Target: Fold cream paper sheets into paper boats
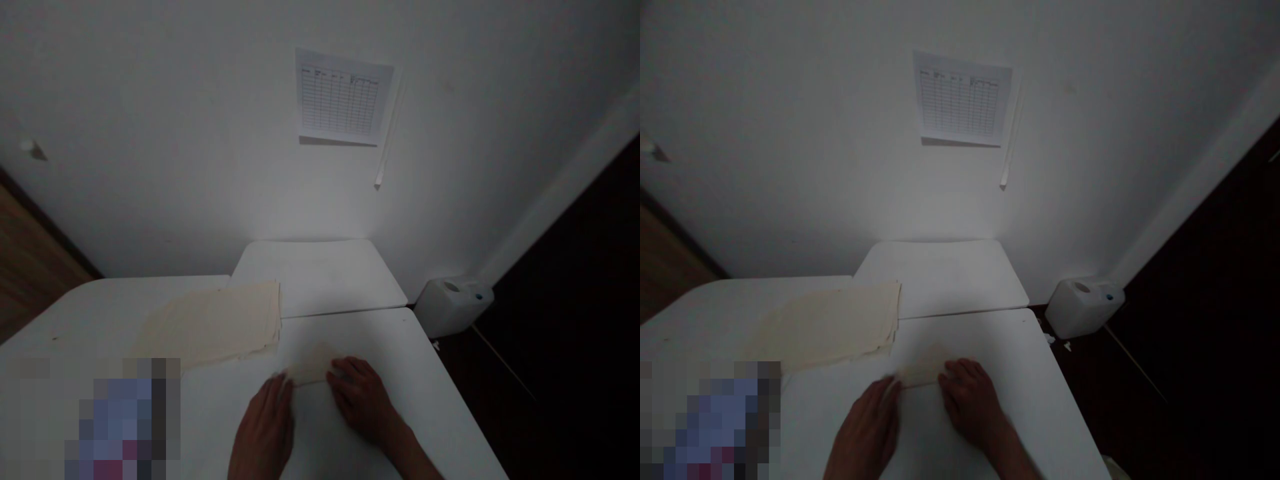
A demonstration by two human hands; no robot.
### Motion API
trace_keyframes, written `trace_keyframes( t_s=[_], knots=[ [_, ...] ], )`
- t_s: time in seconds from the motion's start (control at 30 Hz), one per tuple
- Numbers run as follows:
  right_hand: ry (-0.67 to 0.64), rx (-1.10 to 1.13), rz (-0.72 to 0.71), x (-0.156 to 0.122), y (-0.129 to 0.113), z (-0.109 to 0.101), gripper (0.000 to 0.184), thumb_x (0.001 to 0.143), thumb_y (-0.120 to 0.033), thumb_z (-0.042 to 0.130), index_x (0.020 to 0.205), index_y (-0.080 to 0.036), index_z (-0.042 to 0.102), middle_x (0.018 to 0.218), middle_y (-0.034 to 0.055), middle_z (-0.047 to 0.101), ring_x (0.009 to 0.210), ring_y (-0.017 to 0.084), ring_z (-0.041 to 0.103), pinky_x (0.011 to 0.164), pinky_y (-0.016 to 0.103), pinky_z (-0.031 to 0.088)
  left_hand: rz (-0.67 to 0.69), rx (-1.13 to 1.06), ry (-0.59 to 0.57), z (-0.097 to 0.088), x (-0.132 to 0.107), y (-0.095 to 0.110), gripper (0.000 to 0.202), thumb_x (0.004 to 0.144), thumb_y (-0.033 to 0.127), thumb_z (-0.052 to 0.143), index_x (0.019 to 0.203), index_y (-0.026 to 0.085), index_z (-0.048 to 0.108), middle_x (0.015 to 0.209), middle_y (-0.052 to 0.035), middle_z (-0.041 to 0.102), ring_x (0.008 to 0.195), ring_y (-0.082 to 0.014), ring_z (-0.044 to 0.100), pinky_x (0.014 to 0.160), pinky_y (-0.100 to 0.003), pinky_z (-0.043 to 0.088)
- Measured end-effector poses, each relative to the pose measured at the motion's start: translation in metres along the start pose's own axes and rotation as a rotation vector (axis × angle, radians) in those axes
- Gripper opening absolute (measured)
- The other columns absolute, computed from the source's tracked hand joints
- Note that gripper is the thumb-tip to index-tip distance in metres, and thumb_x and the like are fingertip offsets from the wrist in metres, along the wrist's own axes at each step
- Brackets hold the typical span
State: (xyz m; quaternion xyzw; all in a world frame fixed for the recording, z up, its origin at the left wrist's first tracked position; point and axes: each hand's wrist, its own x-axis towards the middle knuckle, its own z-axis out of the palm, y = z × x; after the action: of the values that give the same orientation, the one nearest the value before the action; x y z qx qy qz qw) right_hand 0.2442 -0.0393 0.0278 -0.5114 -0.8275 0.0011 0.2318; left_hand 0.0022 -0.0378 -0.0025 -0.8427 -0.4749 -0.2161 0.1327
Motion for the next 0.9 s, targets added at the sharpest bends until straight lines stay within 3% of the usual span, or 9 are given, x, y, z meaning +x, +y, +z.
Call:
trace_keyframes(
  t_s=[0.07, 0.13, 0.27, 0.47, 0.67, 0.9],
  knots=[
    [0.005, 0.003, 0.004, -0.001, -0.001, 0.001, 0.029, 0.091, -0.022, 0.052, 0.119, -0.027, 0.062, 0.125, 0.0037, 0.061, 0.116, 0.022, 0.052, 0.101, 0.039, 0.041, 0.144, -0.089, -0.018, 0.001, 0.009, 0.002, 0.048, 0.09, 0.02, 0.042, 0.138, 0.017, 0.045, 0.143, -0.0125, 0.047, 0.131, -0.0272, 0.044, 0.101, -0.041, 0.045],
    [-0.001, -0.001, 0.02, -0.002, -0.004, 0.002, 0.03, 0.092, -0.022, 0.051, 0.12, -0.026, 0.061, 0.127, 0.0037, 0.06, 0.117, 0.022, 0.052, 0.102, 0.04, 0.04, 0.216, -0.137, -0.075, 0.0, 0.017, 0.005, 0.056, 0.091, 0.023, 0.044, 0.145, 0.017, 0.033, 0.149, -0.0115, 0.038, 0.135, -0.0262, 0.039, 0.105, -0.041, 0.043],
    [-0.03, -0.027, 0.04, -0.003, -0.017, 0.005, 0.035, 0.092, -0.022, 0.049, 0.126, -0.021, 0.057, 0.134, 0.0059, 0.056, 0.124, 0.024, 0.048, 0.107, 0.042, 0.038, 0.236, -0.167, -0.137, -0.002, 0.024, 0.009, 0.061, 0.092, 0.026, 0.045, 0.149, 0.017, 0.025, 0.15, -0.0113, 0.035, 0.135, -0.0257, 0.039, 0.105, -0.042, 0.043],
    [-0.123, -0.018, -0.011, -0.005, -0.031, 0.01, 0.051, 0.095, -0.026, 0.045, 0.144, -0.015, 0.036, 0.149, 0.0084, 0.037, 0.138, 0.023, 0.033, 0.113, 0.041, 0.033, 0.236, -0.188, -0.159, -0.003, 0.022, 0.006, 0.062, 0.093, 0.03, 0.046, 0.149, 0.018, 0.024, 0.151, -0.0105, 0.033, 0.135, -0.0256, 0.038, 0.106, -0.042, 0.042],
    [-0.11, -0.033, 0.044, -0.018, -0.016, 0.014, 0.055, 0.096, -0.03, 0.045, 0.147, -0.016, 0.03, 0.149, 0.0093, 0.037, 0.137, 0.023, 0.034, 0.113, 0.045, 0.033, 0.236, -0.165, -0.223, -0.008, 0.022, 0.004, 0.067, 0.092, 0.034, 0.048, 0.15, 0.017, 0.019, 0.152, -0.0109, 0.029, 0.137, -0.0266, 0.034, 0.108, -0.043, 0.04],
    [-0.138, -0.087, 0.079, -0.036, 0.008, 0.009, 0.062, 0.098, -0.03, 0.042, 0.151, -0.015, 0.014, 0.152, 0.0123, 0.027, 0.139, 0.025, 0.028, 0.109, 0.049, 0.037, 0.223, -0.16, -0.245, -0.012, 0.023, 0.006, 0.067, 0.094, 0.034, 0.046, 0.151, 0.017, 0.016, 0.153, -0.0102, 0.027, 0.139, -0.0257, 0.031, 0.11, -0.043, 0.037]
  ],
)
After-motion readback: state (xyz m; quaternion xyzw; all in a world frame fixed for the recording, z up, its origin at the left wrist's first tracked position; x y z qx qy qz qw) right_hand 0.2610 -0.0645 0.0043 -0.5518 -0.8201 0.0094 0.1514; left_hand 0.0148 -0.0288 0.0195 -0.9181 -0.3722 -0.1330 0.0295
